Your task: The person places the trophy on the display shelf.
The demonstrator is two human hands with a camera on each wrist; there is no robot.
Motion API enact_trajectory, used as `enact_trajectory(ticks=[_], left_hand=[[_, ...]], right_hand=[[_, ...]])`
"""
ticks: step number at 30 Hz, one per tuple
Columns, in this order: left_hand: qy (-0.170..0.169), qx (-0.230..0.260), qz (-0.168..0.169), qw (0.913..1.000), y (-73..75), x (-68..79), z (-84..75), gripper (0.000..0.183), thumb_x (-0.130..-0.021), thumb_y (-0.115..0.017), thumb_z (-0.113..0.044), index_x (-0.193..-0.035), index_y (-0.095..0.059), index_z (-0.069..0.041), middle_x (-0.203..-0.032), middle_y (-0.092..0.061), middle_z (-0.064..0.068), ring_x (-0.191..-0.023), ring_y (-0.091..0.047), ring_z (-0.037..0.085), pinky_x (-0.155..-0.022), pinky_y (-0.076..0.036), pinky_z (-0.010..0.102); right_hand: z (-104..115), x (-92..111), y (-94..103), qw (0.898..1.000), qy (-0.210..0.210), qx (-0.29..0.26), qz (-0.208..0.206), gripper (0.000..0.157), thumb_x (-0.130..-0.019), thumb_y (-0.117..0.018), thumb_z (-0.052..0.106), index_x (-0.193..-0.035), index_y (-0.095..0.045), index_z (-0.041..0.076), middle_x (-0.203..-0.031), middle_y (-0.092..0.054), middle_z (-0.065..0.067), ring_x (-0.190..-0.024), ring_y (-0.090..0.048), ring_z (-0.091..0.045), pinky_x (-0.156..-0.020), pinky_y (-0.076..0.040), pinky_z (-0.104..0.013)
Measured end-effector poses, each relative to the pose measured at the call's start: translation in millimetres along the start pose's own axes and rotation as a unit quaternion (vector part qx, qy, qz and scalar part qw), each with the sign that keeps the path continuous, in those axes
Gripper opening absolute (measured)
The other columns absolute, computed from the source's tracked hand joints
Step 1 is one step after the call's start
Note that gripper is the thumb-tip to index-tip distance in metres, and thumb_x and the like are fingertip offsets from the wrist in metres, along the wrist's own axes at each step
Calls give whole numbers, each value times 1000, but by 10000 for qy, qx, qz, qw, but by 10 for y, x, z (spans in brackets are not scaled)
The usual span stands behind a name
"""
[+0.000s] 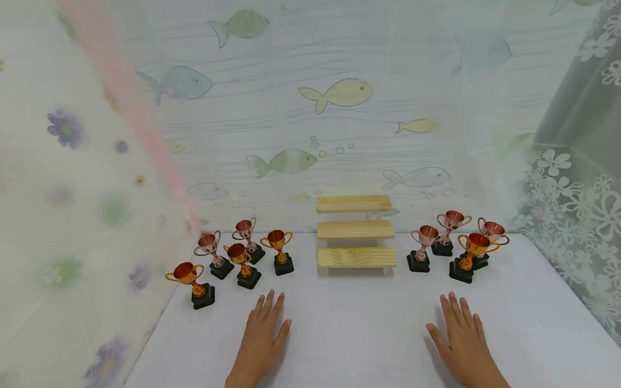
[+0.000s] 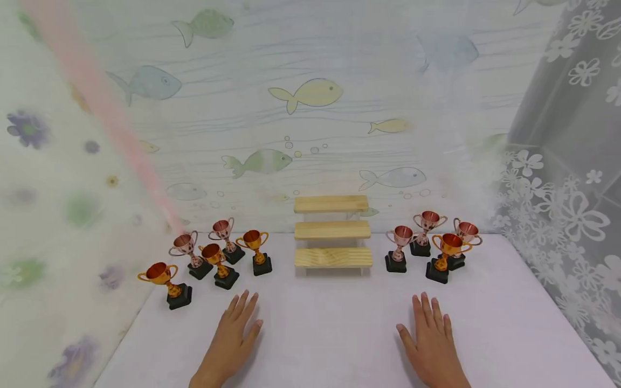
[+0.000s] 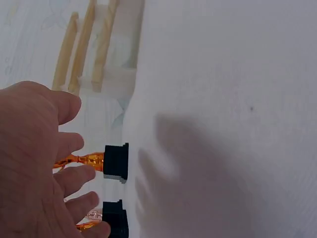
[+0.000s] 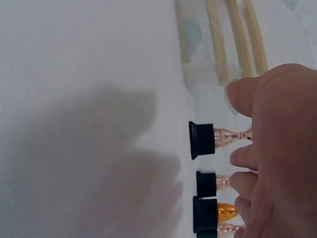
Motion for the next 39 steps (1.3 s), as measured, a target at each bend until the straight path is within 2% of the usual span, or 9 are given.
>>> enact_trajectory(ticks=[6, 11, 17, 21, 25, 30, 33, 35, 39], left_hand=[[-82, 1627, 260, 9863, -89, -3, -134, 49, -105, -55, -30, -149, -51, -10, -155, -48, 14, -145, -40, 40, -118, -33, 63], [-75, 2739, 93, 9617, -106, -81, -281, 39, -104, -56, -22, -137, -61, -2, -135, -65, 14, -124, -61, 33, -103, -53, 50], [233, 3902, 507, 9190, -171, -327, -427, 43, -106, -51, -22, -136, -57, 9, -128, -67, 22, -113, -65, 31, -91, -60, 41], [775, 4492, 968, 8848, -262, -535, -454, 54, -108, -46, -29, -144, -45, 11, -136, -61, 26, -120, -62, 35, -97, -58, 41], [1409, 5043, 1019, 8459, -336, -752, -404, 61, -109, -45, -33, -150, -34, 11, -143, -54, 28, -129, -57, 37, -104, -54, 42], [1754, 5323, 667, 8255, -383, -941, -324, 62, -109, -44, -33, -153, -32, 9, -146, -50, 29, -134, -52, 38, -109, -50, 44], [1735, 5427, 571, 8198, -413, -1008, -327, 62, -109, -45, -33, -153, -32, 9, -146, -50, 29, -134, -52, 38, -109, -50, 44], [1680, 5561, 516, 8123, -424, -1046, -346, 62, -108, -46, -32, -153, -32, 9, -146, -50, 29, -134, -53, 38, -108, -51, 43], [1503, 5834, 378, 7972, -419, -1107, -389, 59, -108, -47, -29, -151, -33, 10, -144, -52, 29, -132, -54, 37, -107, -52, 42]], right_hand=[[1, -40, 60, 9997, 211, -105, -117, 78, -98, -65, 33, -151, -29, -12, -157, -19, -42, -141, -15, -62, -110, -14, -81], [-80, -83, 246, 9959, -332, -787, -283, 70, -102, -58, 25, -153, -26, -10, -157, -24, -38, -142, -20, -58, -113, -23, -75], [-229, -180, 525, 9708, -1197, -1813, -1015, 70, -106, -51, 26, -158, -18, -5, -159, -26, -33, -145, -25, -51, -117, -28, -68], [-279, -311, 696, 9514, -1049, -2377, -1654, 72, -105, -56, 26, -159, -18, -3, -157, -32, -31, -143, -32, -47, -117, -31, -64], [-332, -462, 806, 9367, -934, -2775, -1921, 77, -104, -58, 32, -161, -17, 1, -160, -32, -27, -142, -34, -45, -118, -31, -62], [-339, -598, 898, 9330, -824, -2838, -2051, 79, -102, -62, 36, -160, -21, 1, -160, -35, -23, -140, -38, -41, -117, -35, -59], [-329, -641, 935, 9335, -785, -2782, -2123, 77, -101, -63, 35, -159, -25, 2, -158, -39, -22, -138, -41, -39, -118, -39, -48], [-314, -666, 943, 9335, -711, -2806, -2115, 77, -101, -65, 34, -159, -26, 2, -157, -40, -22, -138, -42, -37, -116, -42, -30], [-258, -720, 921, 9361, -491, -2863, -1983, 77, -101, -65, 33, -159, -26, 2, -156, -41, -22, -137, -42, -37, -94, -41, -1]])
Point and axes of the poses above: each hand's wrist, its own x-axis away from the middle knuckle, its own y-axis out of the back of the hand, z = x × y, the point moved 8 cm from there along -x, towards the middle knuckle
